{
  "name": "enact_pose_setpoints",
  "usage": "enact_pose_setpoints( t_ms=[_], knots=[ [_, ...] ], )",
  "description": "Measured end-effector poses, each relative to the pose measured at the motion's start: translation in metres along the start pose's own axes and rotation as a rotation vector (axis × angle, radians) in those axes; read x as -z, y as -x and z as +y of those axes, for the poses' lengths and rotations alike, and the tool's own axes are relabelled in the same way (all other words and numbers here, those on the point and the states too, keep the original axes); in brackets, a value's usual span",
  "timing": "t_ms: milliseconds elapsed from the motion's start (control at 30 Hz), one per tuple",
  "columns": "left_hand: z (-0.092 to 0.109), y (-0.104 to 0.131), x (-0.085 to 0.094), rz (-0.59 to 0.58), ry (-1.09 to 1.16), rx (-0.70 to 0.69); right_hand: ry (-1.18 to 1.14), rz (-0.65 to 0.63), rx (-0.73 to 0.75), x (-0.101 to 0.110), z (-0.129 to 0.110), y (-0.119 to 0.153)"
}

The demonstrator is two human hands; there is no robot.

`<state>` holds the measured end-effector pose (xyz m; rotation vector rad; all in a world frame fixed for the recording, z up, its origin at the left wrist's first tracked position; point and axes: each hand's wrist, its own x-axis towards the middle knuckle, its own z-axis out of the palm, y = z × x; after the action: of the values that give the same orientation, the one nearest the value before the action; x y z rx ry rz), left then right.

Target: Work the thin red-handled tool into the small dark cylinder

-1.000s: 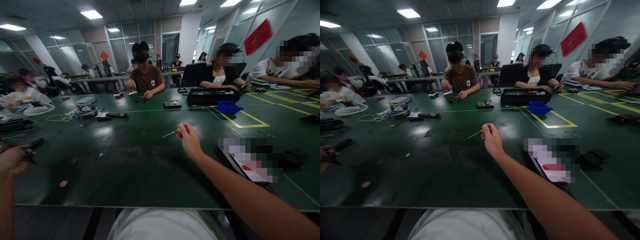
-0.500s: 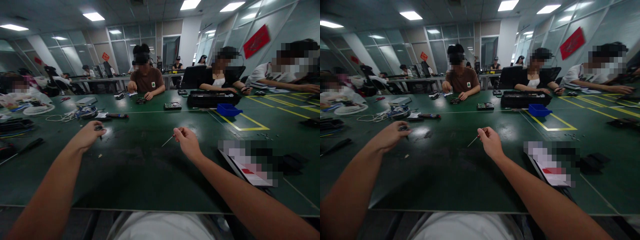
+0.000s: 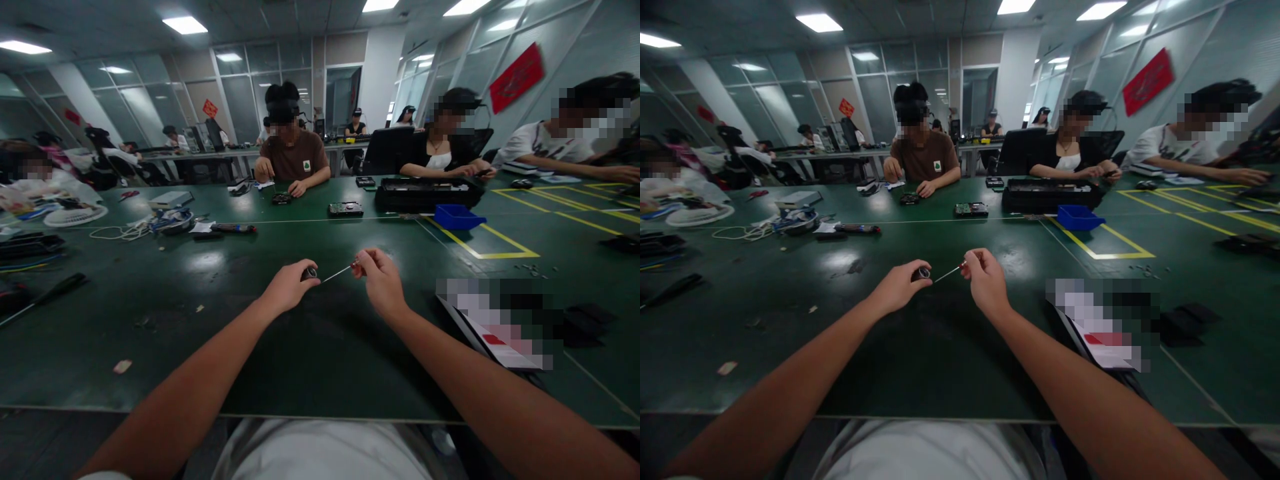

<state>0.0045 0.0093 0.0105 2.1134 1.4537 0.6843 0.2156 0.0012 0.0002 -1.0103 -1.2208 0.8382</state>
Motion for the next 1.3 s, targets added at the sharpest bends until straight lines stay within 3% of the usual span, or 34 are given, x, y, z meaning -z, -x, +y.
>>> enact_pose_setpoints(
  t_ms=[133,400,800,1033,1200,1300],
  knots=[
    [-0.011,0.005,-0.010,0.022,0.001,0.025,0.014,-0.028,0.010,-0.001,0.002,0.000],
    [-0.017,0.006,-0.011,0.154,0.026,-0.123,0.026,-0.106,0.015,-0.002,0.002,0.002],
    [-0.018,0.006,-0.012,0.119,0.030,-0.141,0.052,-0.153,0.018,-0.004,0.002,0.003],
    [-0.019,0.004,-0.014,0.113,0.028,-0.081,0.325,-0.152,0.056,0.000,-0.008,0.007],
    [-0.019,0.004,-0.012,0.114,-0.051,-0.114,0.295,-0.203,0.143,-0.001,-0.005,0.009],
    [-0.016,0.005,-0.011,0.077,-0.093,-0.120,0.329,-0.225,0.104,-0.001,-0.003,0.009]
  ],
)
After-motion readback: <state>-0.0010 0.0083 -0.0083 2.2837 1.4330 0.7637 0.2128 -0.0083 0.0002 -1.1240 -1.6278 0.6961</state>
